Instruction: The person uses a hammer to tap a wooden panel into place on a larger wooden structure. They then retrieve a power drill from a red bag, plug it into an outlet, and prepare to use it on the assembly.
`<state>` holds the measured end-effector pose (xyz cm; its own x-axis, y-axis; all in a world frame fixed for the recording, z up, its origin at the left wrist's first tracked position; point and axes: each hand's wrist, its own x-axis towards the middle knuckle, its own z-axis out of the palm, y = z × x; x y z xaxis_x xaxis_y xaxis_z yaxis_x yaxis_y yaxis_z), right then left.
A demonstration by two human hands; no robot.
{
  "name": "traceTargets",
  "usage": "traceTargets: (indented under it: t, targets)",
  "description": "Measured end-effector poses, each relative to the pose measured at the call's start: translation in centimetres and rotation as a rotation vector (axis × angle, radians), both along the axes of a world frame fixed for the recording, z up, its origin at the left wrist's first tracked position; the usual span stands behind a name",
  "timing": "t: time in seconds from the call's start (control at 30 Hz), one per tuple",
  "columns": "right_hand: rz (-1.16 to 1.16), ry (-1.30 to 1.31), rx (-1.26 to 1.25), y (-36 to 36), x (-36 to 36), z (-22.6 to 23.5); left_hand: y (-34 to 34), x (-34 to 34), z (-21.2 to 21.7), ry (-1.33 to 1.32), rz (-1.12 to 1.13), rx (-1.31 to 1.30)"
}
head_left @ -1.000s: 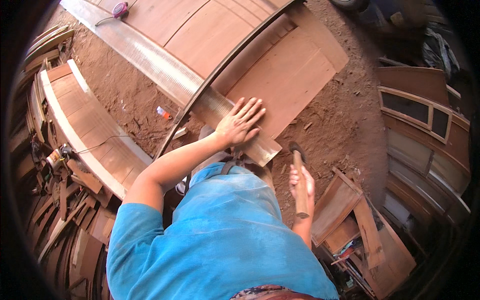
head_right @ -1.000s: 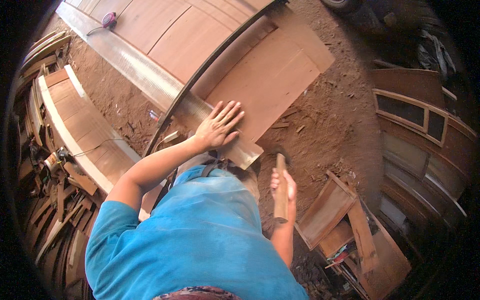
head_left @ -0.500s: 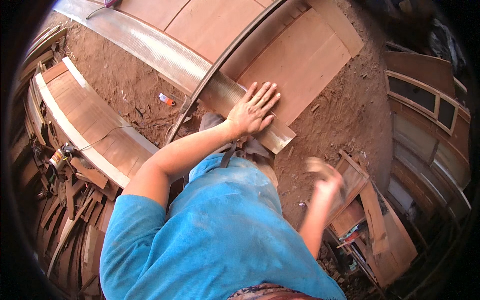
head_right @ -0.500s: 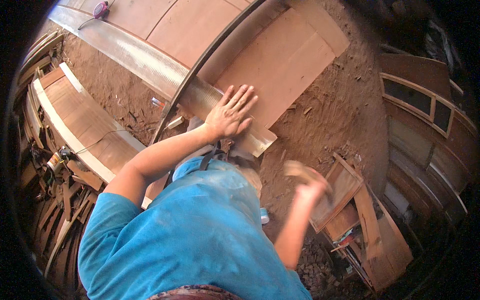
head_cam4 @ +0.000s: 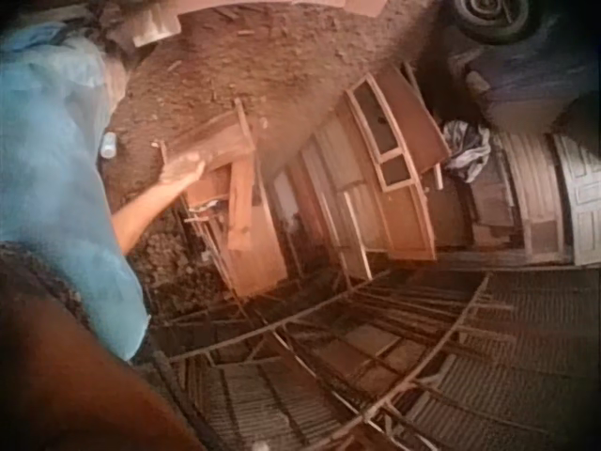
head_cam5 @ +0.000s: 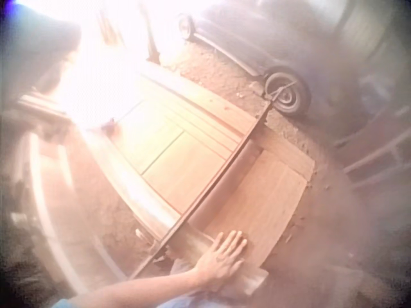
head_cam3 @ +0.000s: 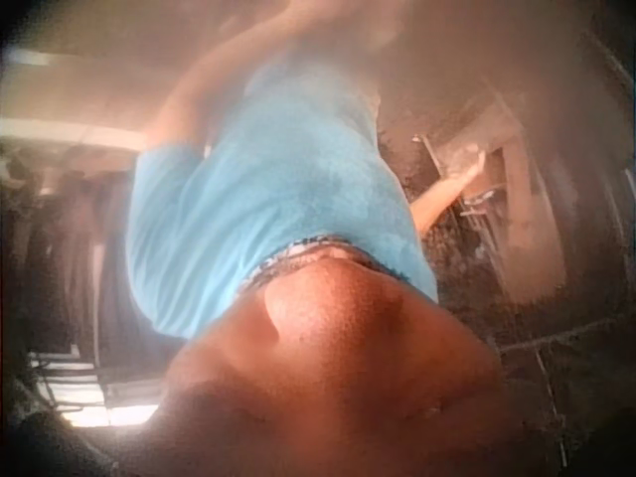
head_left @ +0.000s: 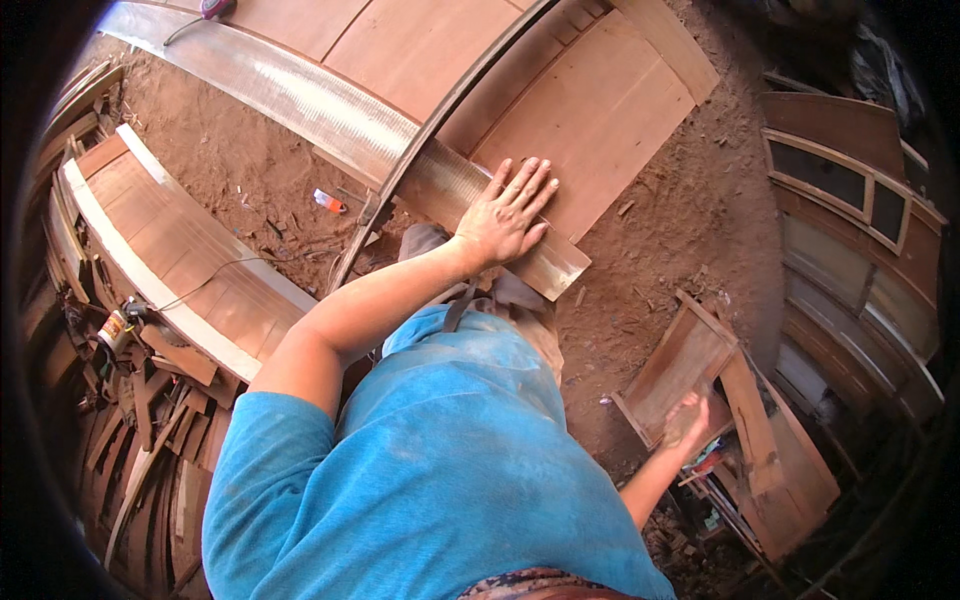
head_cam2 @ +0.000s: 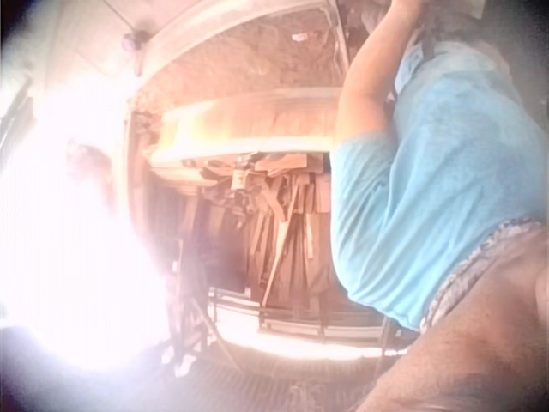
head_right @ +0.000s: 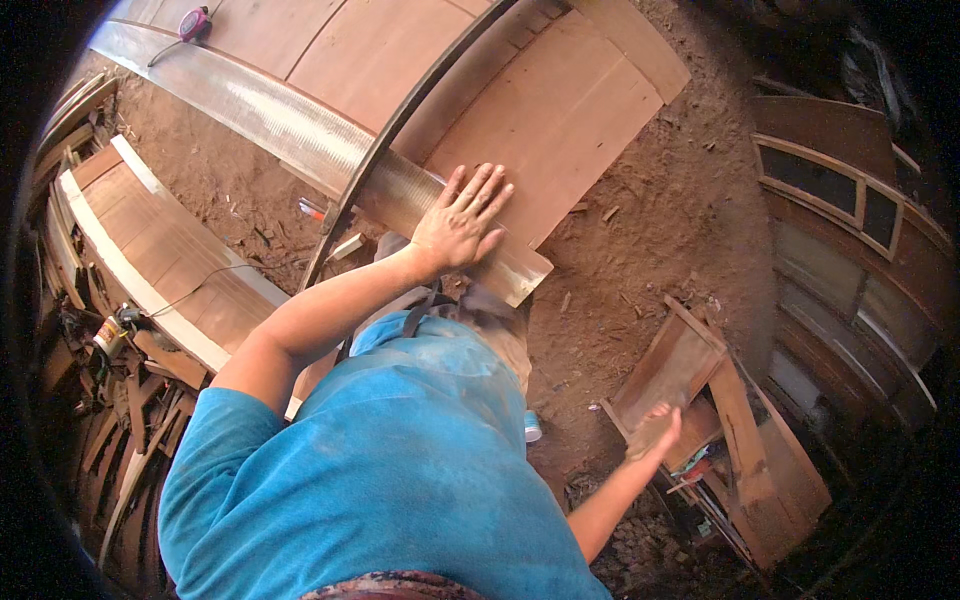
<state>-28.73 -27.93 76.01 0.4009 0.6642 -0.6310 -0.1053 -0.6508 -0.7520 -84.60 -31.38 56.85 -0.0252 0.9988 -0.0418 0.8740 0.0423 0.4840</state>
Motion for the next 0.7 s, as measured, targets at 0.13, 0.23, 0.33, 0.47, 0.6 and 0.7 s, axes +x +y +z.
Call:
traceTargets:
  t: [0.13, 0.23, 0.33, 0.47, 0.6, 0.7]
  targets:
    - [-0.295, -0.181, 0.061, 2.8, 0.8, -3.5, -0.2, 0.2, -0.2, -0.015, 0.0, 0.009]
    - [0.018, -0.006, -0.025, 0.5, -19.4, -7.4, 0.0, 0.1, -0.2, -0.012, 0.0, 0.0]
    - [0.072, 0.931, -0.606, -2.2, -31.2, -6.9, -0.3, -0.1, -0.1, 0.003, -0.035, 0.001]
    - [0.115, 0.797, -0.492, 0.5, -25.2, -9.1, -0.1, -0.2, 0.1, 0.015, -0.004, -0.016]
    - [0.016, 0.748, -0.455, 1.0, -25.5, -10.0, 0.0, 0.1, -0.1, 0.011, 0.006, -0.008]
    - [0.337, 0.915, -0.603, 0.5, -30.0, -8.2, 0.1, 0.0, -0.1, 0.009, -0.001, 0.005]
